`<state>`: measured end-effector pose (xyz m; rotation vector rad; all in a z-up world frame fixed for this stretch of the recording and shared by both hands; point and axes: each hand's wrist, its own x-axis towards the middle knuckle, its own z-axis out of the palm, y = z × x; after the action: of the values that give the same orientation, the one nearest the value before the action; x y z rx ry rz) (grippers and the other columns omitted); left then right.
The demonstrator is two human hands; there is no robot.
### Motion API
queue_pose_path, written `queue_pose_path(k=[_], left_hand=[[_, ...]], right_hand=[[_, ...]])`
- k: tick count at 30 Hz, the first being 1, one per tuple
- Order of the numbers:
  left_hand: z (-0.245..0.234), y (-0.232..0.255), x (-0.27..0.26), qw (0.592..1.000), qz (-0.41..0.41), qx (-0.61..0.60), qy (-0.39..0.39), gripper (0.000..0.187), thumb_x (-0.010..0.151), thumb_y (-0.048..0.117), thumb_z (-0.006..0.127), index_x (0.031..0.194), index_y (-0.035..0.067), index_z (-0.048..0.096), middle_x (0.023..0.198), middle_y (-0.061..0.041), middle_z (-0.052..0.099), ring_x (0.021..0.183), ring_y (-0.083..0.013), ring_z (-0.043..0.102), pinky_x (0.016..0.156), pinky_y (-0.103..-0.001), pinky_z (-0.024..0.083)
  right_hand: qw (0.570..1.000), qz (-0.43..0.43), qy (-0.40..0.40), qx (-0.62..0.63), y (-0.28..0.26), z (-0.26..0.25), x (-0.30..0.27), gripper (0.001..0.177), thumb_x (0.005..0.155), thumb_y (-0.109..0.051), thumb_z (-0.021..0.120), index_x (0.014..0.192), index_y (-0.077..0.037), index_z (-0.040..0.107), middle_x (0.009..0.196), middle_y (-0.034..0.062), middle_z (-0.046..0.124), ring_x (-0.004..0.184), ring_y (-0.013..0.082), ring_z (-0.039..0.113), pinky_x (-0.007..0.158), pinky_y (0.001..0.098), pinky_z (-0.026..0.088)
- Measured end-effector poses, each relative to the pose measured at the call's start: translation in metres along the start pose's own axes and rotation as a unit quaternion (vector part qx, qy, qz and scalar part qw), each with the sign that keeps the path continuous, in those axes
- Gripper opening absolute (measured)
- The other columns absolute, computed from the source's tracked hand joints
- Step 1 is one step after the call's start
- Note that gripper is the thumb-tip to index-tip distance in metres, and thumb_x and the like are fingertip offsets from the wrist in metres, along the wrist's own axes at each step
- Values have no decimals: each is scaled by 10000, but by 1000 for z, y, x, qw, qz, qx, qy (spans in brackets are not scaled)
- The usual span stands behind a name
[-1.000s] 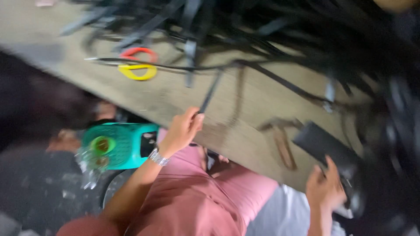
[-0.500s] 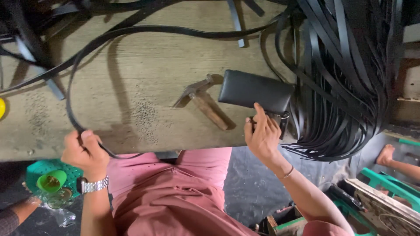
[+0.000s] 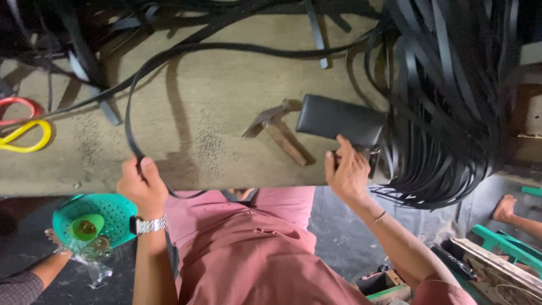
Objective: The person hammers small metal pins into a black leather strap on a wooden workbench. They repeatedly pick up pins, position them on the strap, and strike them with a hammer. A second person briefly points at the work area.
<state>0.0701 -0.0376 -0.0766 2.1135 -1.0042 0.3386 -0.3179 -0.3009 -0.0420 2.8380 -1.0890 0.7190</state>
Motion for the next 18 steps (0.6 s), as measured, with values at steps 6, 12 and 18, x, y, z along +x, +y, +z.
queue_pose_path(k=[6,12,18], left_hand=[[-3,3,9,992,-37,-117,-22,221,1125,110,619,918,33,630,613,-89,564,543,-343,573,608,-340,502],[-27,5,28,908,-214,-356,-45,293,1081,169,542,805,71,530,537,-44,448,548,-149,448,609,-298,422],[-32,-17,20,901,-213,-376,-47,333,1098,213,530,803,62,554,517,-64,455,488,-151,437,543,-271,394]], right_hand=[[991,-34,131,14,-41,-1,2,312,999,-146,592,1229,39,690,821,39,574,654,204,576,670,320,513],[976,-84,42,199,-167,15,14,148,967,-93,600,948,-33,734,919,99,711,842,352,689,801,415,544],[954,-153,-32,255,-264,13,51,163,1032,-78,516,990,35,625,1250,205,706,1244,396,629,1096,497,452]])
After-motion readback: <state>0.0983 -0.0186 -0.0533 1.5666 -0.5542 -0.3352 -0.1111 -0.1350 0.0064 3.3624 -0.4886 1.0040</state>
